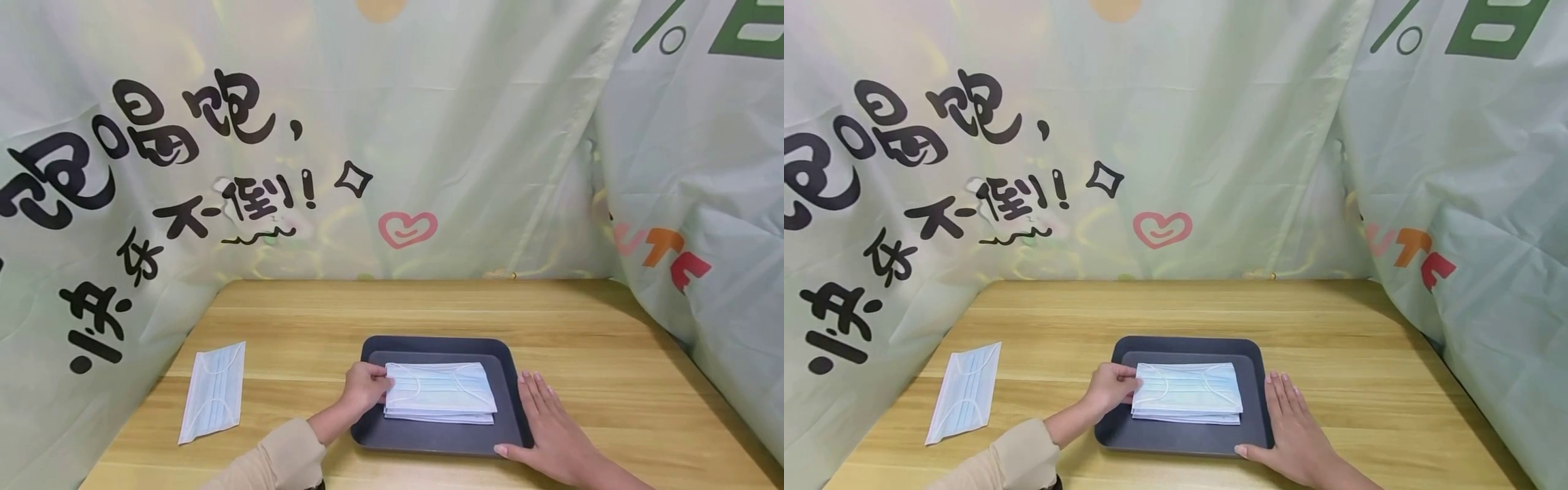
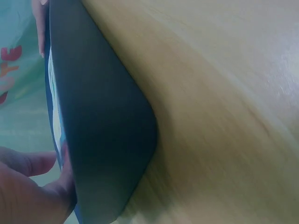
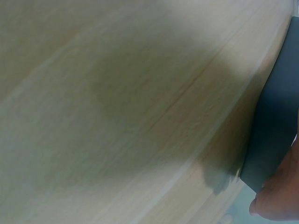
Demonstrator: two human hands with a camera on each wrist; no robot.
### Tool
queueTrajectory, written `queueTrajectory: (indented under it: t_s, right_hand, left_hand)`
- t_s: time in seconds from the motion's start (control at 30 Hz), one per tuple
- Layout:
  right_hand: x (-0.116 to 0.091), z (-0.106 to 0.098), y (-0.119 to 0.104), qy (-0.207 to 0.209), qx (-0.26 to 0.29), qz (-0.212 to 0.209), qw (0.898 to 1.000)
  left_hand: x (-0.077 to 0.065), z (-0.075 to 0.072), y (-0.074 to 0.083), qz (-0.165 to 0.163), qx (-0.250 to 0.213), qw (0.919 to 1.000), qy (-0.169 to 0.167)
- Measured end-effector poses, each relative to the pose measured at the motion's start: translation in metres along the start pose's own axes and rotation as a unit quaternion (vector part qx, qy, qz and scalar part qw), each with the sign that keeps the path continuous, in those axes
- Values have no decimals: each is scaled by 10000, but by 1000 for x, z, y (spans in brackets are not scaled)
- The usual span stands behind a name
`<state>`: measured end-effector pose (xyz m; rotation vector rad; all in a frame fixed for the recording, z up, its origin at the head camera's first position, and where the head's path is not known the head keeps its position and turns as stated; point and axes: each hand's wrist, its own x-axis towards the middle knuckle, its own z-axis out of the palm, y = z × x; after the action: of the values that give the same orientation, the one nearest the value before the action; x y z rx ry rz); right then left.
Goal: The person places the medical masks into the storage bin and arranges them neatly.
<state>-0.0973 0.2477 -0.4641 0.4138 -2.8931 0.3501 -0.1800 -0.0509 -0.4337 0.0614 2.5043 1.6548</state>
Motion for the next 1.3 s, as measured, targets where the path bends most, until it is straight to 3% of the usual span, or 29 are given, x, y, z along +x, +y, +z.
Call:
queueTrajectory:
  t_s: [0.3, 0.4, 0.57, 0.8, 0.9, 1.0, 1.07, 1.13, 1.3]
  right_hand:
    - [-1, 0, 1, 86, 15, -19, 10000]
    - [-1, 0, 2, 105, -29, -35, 9999]
    - [-2, 0, 3, 62, -24, -17, 10000]
    - [-1, -3, 3, -82, 50, 57, 9999]
    - [-1, -3, 2, -126, 81, 75, 9999]
    - [0, -3, 1, -161, 111, 96, 9998]
    - [0, -3, 0, -171, 125, 101, 9997]
    - [1, -2, 0, -166, 127, 94, 9997]
    - [0, -1, 0, -88, 98, 24, 9999]
  left_hand:
    - [-6, -6, 6, 276, 538, 9981, -128]
    - [-8, -10, 8, 645, 975, 9930, -165]
    - [-10, -18, 10, 1434, 1568, 9770, -207]
    - [-12, -31, 11, 2092, 1334, 9685, -200]
    - [-14, -39, 11, 2190, 1111, 9694, -39]
    - [-16, -47, 7, 2409, 987, 9653, 227]
    - [-18, -53, 2, 2671, 1062, 9568, 430]
    - [-19, -60, -4, 3046, 1327, 9409, 657]
    - [-24, -75, -21, 3852, 2170, 8911, 1027]
